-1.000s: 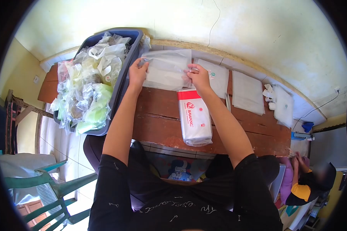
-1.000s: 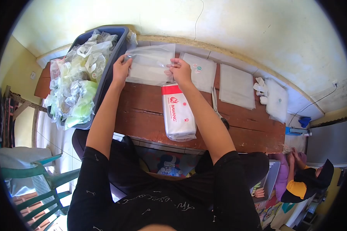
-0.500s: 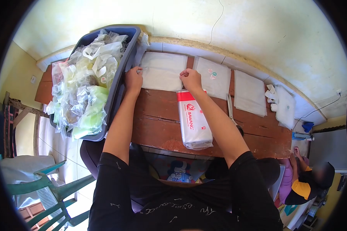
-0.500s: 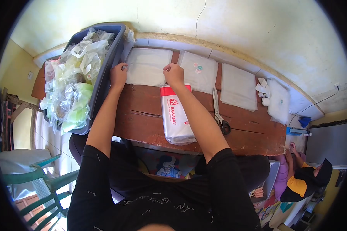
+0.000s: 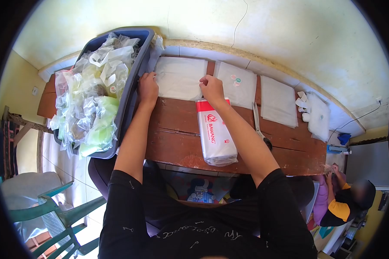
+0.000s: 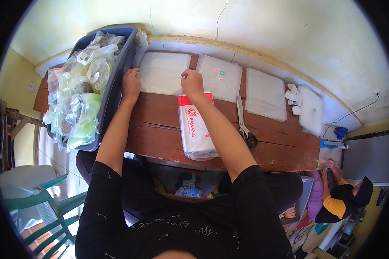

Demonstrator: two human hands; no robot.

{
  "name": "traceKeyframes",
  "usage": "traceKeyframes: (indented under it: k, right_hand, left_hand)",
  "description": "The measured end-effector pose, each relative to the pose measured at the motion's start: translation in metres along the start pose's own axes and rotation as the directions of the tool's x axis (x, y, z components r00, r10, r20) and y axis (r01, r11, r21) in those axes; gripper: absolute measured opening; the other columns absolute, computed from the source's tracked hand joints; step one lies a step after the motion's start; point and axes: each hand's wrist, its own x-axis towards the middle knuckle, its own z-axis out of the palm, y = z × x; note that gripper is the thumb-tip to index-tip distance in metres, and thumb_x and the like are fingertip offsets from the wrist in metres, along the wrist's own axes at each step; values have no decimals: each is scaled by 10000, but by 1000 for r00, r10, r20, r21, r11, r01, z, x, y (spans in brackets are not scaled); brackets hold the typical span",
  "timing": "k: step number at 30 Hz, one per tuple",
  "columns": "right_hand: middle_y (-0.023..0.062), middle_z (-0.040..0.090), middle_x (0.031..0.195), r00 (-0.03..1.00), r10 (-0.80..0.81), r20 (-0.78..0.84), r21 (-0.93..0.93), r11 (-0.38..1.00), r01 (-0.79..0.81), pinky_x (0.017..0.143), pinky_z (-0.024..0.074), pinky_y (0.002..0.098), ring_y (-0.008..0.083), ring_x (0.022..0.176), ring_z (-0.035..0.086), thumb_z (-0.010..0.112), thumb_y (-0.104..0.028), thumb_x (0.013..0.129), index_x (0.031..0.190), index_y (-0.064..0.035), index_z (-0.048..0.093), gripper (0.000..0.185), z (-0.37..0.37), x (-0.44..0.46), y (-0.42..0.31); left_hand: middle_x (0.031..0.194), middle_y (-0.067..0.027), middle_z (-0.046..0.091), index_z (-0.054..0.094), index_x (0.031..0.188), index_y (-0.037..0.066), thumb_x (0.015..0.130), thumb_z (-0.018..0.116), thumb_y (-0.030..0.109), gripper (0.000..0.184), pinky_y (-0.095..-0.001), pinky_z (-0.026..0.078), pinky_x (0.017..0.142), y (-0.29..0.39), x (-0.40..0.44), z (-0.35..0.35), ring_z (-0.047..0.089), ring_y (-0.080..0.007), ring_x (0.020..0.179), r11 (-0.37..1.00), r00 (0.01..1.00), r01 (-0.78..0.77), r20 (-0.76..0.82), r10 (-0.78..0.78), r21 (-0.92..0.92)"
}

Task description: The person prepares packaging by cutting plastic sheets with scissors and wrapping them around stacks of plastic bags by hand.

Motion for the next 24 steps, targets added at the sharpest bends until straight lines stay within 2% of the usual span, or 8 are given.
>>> traceKeyframes:
  k: [3,5,8,11,15,18,22,24]
  right_hand:
    - [182,689,804,997,-72,-29,-56,996,70,748,524,412,334,781,668,639,-71,774,859,11,692,130,-11,-5,-3]
    - [185,686,801,987,-154,-38,13,988,154,733,528,399,325,769,670,638,-81,781,854,18,683,130,-21,-11,-9]
    - [180,690,807,987,-153,53,121,982,146,712,532,374,300,759,677,647,-98,791,856,16,681,135,-49,-30,-23]
    - [163,700,822,981,-157,115,142,980,141,697,533,350,263,737,678,659,-119,804,872,8,686,146,-81,-57,-38]
    - [141,706,823,980,-129,149,114,987,113,693,532,334,230,711,668,667,-128,812,889,0,692,151,-136,-96,-59]
    - [120,702,797,970,-92,223,106,992,70,650,518,313,195,683,654,674,-136,816,896,1,686,159,-168,-125,-57]
    - [119,692,760,969,-50,241,74,997,33,625,509,315,203,652,648,662,-120,810,896,3,679,150,-186,-164,-40]
    - [123,666,782,937,-27,348,-4,1000,30,674,514,348,244,714,647,663,-104,792,875,-18,677,120,-178,-183,-19]
  left_hand:
    - [942,-148,652,689,960,40,852,618,80,135,-412,479,854,12,-2,-9,600,-356,972,997,994,-75,-80,74,-15]
    - [957,-151,651,688,960,33,850,626,83,136,-410,472,870,25,-3,-19,593,-354,990,995,992,-93,-94,88,-46]
    - [961,-159,666,689,950,26,840,648,82,130,-412,476,853,50,-9,-38,611,-343,964,979,990,-134,-68,125,-156]
    - [928,-153,689,693,936,18,843,661,90,122,-394,493,815,79,-21,-55,649,-313,900,943,984,-174,-18,176,-285]
    - [855,-146,705,703,928,12,856,674,121,134,-347,514,749,124,-51,-80,685,-275,796,871,970,-131,122,212,-474]
    - [854,-153,702,710,922,11,847,690,139,149,-344,519,723,150,-82,-98,681,-277,777,844,908,-90,304,287,-529]
    - [848,-152,690,710,919,28,814,725,175,182,-369,511,751,166,-124,-98,661,-293,807,797,851,-78,378,366,-598]
    - [925,-134,669,689,966,40,783,758,261,295,-383,490,825,169,-145,-95,633,-290,913,795,706,-295,440,555,-530]
